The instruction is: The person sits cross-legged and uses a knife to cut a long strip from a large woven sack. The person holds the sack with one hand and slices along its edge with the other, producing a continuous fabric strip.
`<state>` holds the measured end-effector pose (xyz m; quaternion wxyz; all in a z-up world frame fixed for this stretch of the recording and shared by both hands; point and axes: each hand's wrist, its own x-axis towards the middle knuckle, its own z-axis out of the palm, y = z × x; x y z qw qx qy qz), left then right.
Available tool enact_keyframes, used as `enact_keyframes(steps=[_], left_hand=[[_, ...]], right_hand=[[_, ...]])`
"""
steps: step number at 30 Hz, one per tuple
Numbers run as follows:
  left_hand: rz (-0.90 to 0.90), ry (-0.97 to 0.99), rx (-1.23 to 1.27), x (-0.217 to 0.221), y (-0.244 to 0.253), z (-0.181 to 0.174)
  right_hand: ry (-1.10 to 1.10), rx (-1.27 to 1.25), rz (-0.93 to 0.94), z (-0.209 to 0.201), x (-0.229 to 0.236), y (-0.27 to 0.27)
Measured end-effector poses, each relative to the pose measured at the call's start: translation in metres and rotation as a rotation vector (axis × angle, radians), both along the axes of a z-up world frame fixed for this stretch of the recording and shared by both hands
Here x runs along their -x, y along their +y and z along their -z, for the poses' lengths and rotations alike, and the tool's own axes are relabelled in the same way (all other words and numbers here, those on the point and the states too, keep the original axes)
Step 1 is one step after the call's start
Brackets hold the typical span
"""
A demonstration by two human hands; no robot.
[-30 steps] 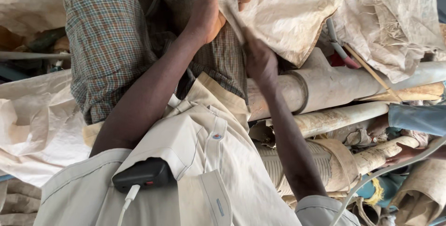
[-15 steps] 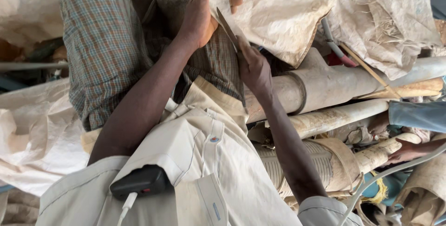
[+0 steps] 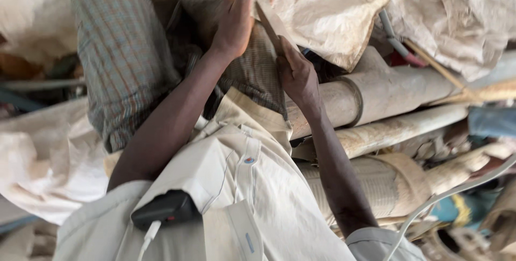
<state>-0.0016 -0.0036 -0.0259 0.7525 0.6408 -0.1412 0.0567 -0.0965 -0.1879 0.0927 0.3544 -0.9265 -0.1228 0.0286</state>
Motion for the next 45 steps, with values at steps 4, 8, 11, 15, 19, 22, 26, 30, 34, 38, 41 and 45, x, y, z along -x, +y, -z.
enact_keyframes(steps=[4,8,11,15,19,22,26,30,34,38,41,45], left_hand=[[-0.268,-0.373,-0.729,0.001,-0.004,0.028],[-0.099,-0.15,-0.241,0.004,-0.008,0.01],[-0.09,-0.132,-0.051,-0.001,-0.01,-0.025],[-0.001,-0.116,-0.138,-0.021,-0.014,-0.054],[0.083,-0.063,-0.266,-0.04,-0.014,-0.053],[0.117,0.008,-0.354,-0.034,-0.014,-0.045],[0.057,0.0,-0.452,-0.031,-0.005,-0.047],[0.071,-0.03,-0.607,-0.029,-0.008,-0.05],[0.096,0.074,-0.663,-0.03,-0.013,-0.056],[0.019,0.067,-0.841,-0.025,-0.017,-0.056],[0.077,0.092,-0.774,-0.022,-0.017,-0.044],[-0.043,0.124,-0.674,-0.02,-0.001,-0.036]], right_hand=[[0.171,-0.115,0.127,0.006,-0.003,-0.011],[0.27,-0.225,0.153,0.017,0.004,-0.014],[0.276,-0.3,0.163,0.023,0.011,-0.019],[0.463,-0.332,0.262,0.032,-0.003,-0.02],[0.477,-0.38,0.283,0.045,-0.026,-0.019],[0.478,-0.448,0.27,0.057,-0.017,-0.02],[0.372,-0.386,0.216,0.067,-0.006,-0.021],[0.33,-0.43,0.185,0.072,0.006,-0.025],[0.391,-0.437,0.252,0.073,0.003,-0.021],[0.298,-0.36,0.174,0.075,0.007,-0.025],[0.403,-0.263,0.295,0.077,0.024,-0.036],[0.593,-0.533,0.412,0.076,0.028,-0.039]])
